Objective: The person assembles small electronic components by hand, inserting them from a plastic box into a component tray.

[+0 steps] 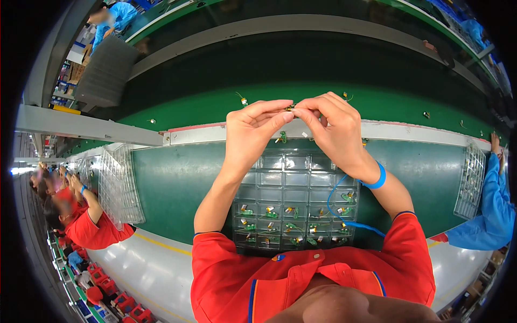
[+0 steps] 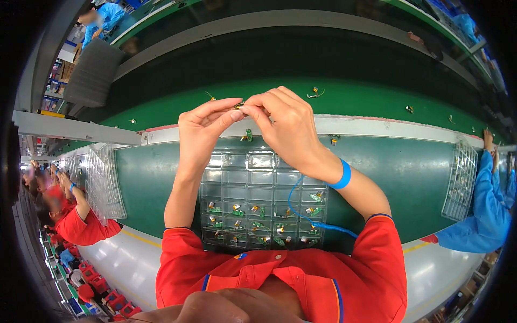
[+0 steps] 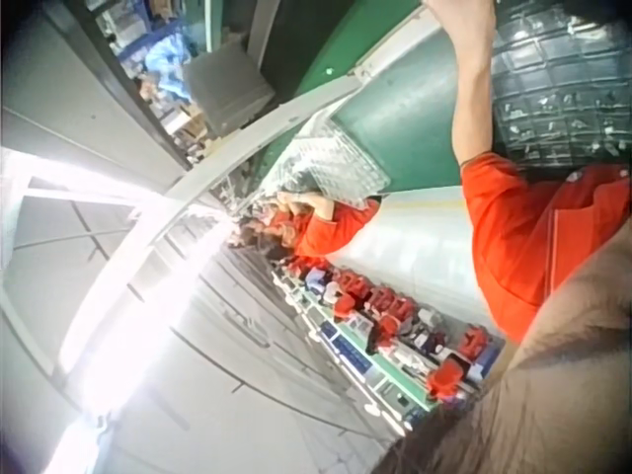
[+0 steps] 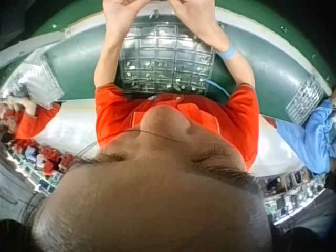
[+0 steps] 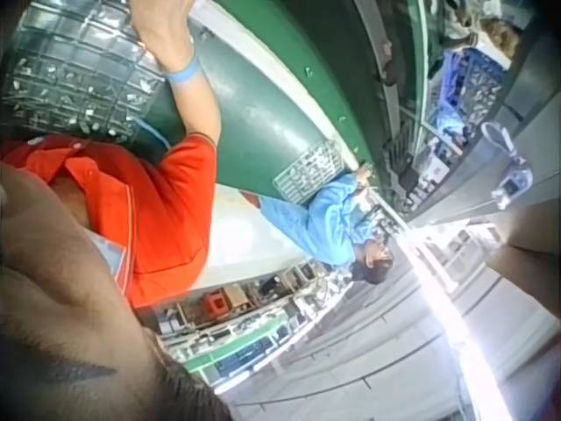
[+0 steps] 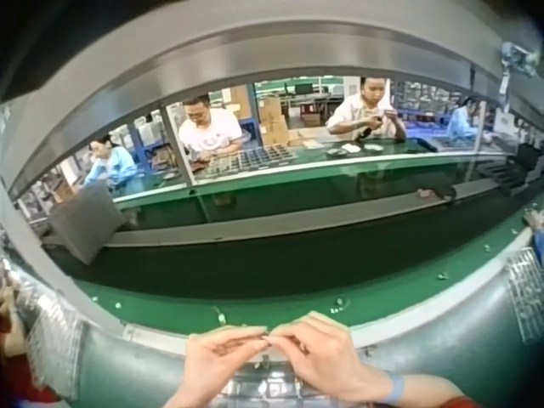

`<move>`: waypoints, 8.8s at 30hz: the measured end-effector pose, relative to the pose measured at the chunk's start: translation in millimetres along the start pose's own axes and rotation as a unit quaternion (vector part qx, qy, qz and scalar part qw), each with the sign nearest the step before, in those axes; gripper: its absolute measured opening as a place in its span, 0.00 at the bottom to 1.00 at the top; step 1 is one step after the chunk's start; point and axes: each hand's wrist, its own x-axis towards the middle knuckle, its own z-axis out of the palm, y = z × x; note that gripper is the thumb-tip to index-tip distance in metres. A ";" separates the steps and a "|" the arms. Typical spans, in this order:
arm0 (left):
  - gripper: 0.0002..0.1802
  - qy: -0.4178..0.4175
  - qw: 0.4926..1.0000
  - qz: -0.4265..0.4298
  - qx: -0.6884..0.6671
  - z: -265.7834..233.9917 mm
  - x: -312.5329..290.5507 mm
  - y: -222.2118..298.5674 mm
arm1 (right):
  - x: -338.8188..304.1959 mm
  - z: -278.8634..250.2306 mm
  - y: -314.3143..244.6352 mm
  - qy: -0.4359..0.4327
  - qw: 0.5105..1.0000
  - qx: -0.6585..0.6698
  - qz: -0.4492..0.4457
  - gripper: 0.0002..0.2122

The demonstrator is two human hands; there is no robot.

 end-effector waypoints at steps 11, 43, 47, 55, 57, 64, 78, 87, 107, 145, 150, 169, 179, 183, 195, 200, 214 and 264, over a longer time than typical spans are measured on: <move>0.11 0.015 0.998 0.051 -0.033 5.6 -5.4 -3.8 | 3.6 -4.7 0.5 0.016 0.998 0.066 0.005 0.02; 0.10 0.070 0.993 0.057 -0.079 14.1 -7.2 -7.3 | 8.1 -6.7 -1.1 0.006 0.997 0.061 -0.057 0.12; 0.10 0.081 0.993 0.071 -0.052 13.5 -6.7 -7.3 | 5.2 -2.1 -0.6 0.007 0.997 0.068 -0.048 0.12; 0.09 -0.064 0.986 -0.071 0.137 -60.9 35.9 -21.7 | 7.8 20.9 33.4 -0.110 0.965 0.135 0.195 0.08; 0.09 -0.011 0.971 -0.062 0.229 -83.3 39.3 -25.2 | 8.5 23.7 46.0 -0.154 0.955 0.078 0.240 0.08; 0.16 -0.055 0.782 0.105 0.612 -118.1 43.8 -78.8 | 9.0 56.3 75.8 -0.193 0.926 0.074 0.315 0.11; 0.04 -0.026 0.981 -0.090 0.171 -50.3 36.0 -29.9 | -4.3 37.3 41.7 -0.127 0.974 0.144 0.122 0.14; 0.07 -0.017 0.985 -0.009 0.173 -30.9 18.0 -22.6 | 2.5 20.3 22.7 -0.061 0.995 0.076 -0.019 0.13; 0.10 -0.034 0.984 -0.130 -0.119 -25.4 12.8 -6.9 | 4.7 4.6 16.4 0.008 0.974 -0.091 -0.205 0.09; 0.11 0.087 0.970 -0.079 -0.213 10.4 -3.3 -10.4 | -4.5 8.7 0.2 0.045 0.994 0.097 0.023 0.09; 0.11 0.099 0.976 -0.051 -0.186 13.4 -5.2 -8.9 | -4.0 11.4 0.0 0.052 0.991 0.123 0.022 0.10; 0.10 0.072 0.987 -0.013 -0.145 10.4 -1.8 -12.6 | -3.8 8.5 -4.2 0.031 0.990 0.126 0.056 0.10; 0.08 0.057 0.994 0.078 -0.048 10.8 -9.6 -5.8 | -1.6 -3.2 -6.3 -0.040 0.975 0.201 0.089 0.07; 0.08 0.024 0.999 0.010 -0.043 -2.1 -2.4 2.3 | 4.7 -8.6 -8.1 -0.078 0.915 0.335 0.211 0.06; 0.06 -0.066 0.992 -0.008 0.107 -36.4 19.7 0.9 | 22.5 -8.3 15.4 -0.224 0.900 0.249 0.279 0.08; 0.07 -0.052 0.985 -0.049 0.154 -83.2 50.1 -22.0 | 26.7 9.8 43.7 -0.279 0.924 0.143 0.218 0.11; 0.06 0.012 0.848 0.095 0.522 -98.9 61.2 -82.1 | 9.4 35.0 80.0 -0.245 0.938 0.006 0.245 0.16; 0.10 0.015 0.998 -0.053 0.010 -15.5 23.5 -23.9 | 5.6 19.1 19.1 -0.019 0.997 -0.046 -0.055 0.03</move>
